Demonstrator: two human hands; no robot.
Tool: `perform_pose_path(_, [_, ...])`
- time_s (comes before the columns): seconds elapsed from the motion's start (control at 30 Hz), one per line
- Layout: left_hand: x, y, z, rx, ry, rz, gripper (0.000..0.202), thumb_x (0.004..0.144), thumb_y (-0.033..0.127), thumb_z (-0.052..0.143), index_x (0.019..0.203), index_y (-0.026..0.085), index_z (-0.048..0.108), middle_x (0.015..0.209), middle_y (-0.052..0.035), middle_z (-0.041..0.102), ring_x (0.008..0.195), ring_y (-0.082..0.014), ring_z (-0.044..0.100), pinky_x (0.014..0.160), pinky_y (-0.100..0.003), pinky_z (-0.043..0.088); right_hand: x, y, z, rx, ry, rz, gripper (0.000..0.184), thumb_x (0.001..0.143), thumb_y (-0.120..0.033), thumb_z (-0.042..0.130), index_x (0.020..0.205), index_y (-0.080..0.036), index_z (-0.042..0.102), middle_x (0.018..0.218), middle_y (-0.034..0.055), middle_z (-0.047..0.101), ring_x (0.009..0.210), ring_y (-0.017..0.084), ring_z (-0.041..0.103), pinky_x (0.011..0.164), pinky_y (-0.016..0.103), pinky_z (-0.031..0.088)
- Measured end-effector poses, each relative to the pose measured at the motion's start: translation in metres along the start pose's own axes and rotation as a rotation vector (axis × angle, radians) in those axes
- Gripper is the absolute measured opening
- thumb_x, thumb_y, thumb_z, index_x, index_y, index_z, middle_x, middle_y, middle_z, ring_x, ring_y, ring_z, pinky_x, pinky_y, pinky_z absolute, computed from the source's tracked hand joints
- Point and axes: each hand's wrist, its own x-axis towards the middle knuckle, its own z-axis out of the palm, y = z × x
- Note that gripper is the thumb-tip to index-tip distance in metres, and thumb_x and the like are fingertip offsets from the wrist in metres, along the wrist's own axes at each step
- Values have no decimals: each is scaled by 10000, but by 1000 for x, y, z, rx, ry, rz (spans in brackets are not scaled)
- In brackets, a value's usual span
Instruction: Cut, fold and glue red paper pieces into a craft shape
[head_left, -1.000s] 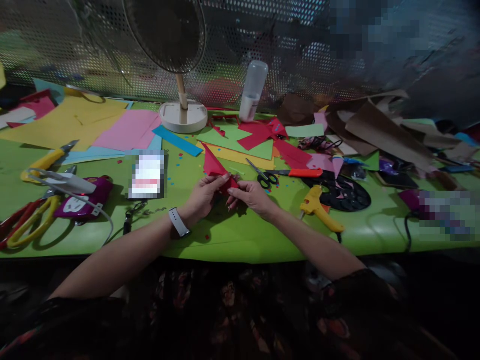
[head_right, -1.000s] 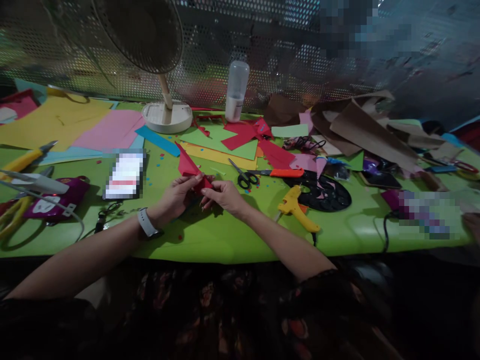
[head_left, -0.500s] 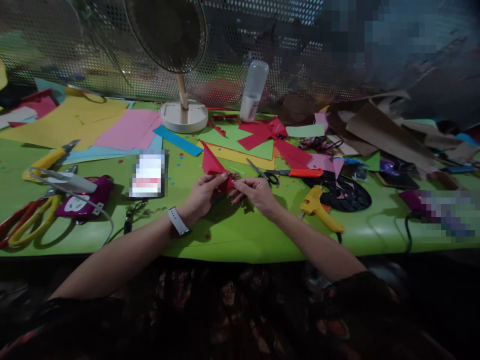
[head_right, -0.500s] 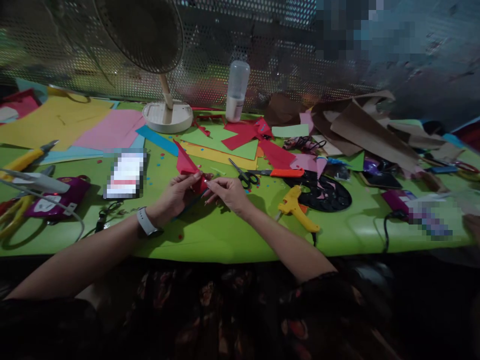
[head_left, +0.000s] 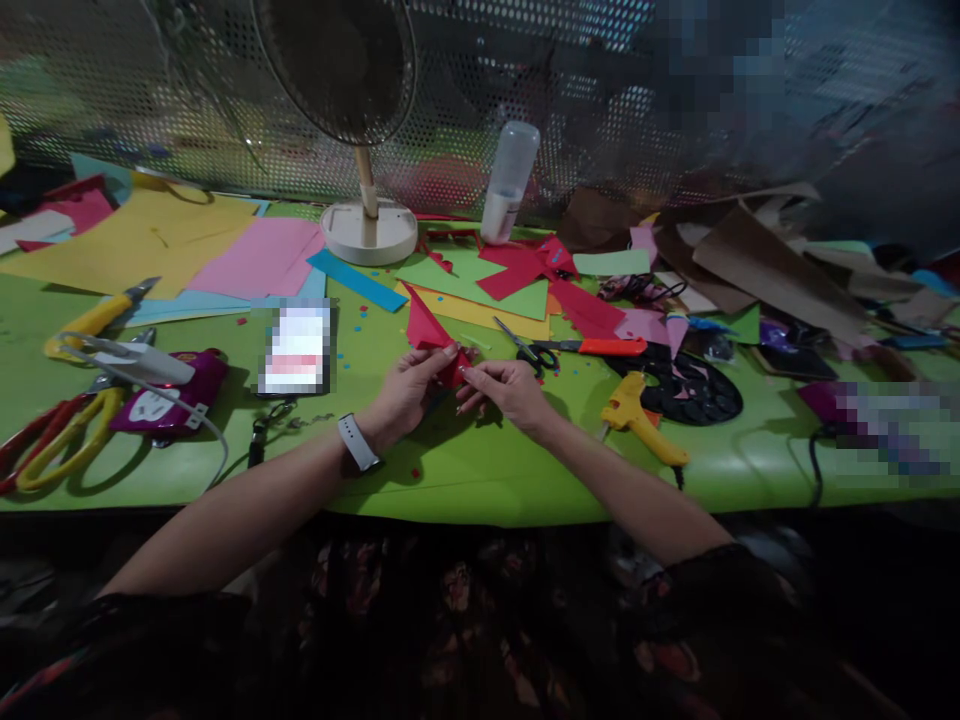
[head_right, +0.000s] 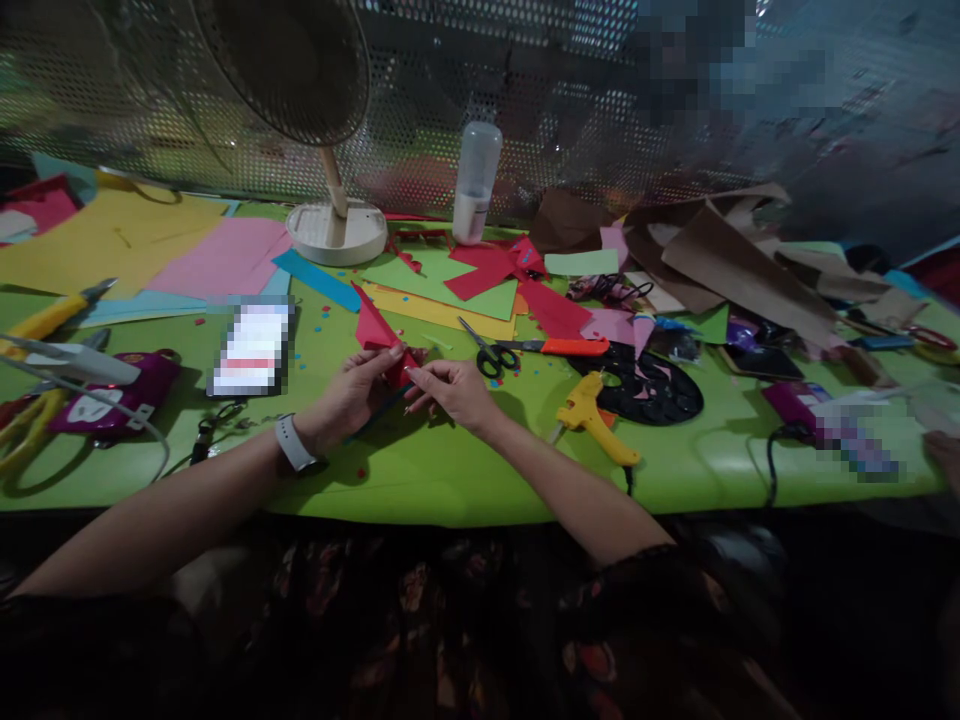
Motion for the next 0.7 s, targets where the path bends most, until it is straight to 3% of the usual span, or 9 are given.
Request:
perform_pose_path(0.37, [1, -1, -1, 12, 12, 12, 97, 736, 297, 762, 782, 220, 724, 848, -32, 755, 782, -176, 685, 702, -313, 541, -1, -1, 2, 59, -36, 24, 358, 765, -507, 695, 760, -150, 670, 727, 59, 737, 571, 127, 697, 399, 165, 426])
perform_pose_path(0.53, [-1, -1, 1, -11, 3, -10, 103, 725, 292, 769, 770, 210, 724, 826, -30, 752, 722, -160, 675, 643, -291, 536, 1, 1, 5, 50, -67, 60, 377, 666, -482, 784, 714, -126, 667, 630, 44, 704, 521, 128, 678, 373, 160, 385])
perform_pose_path(0.7, [-1, -1, 2, 13, 4, -4, 92, 735, 294, 762, 754, 212, 725, 796, -27, 744, 689, -148, 662, 620, -276, 524, 1, 2, 5, 24, -83, 38, 378, 671, -493, 770, 698, -133, 660, 627, 36, 700, 544, 134, 688, 387, 156, 392])
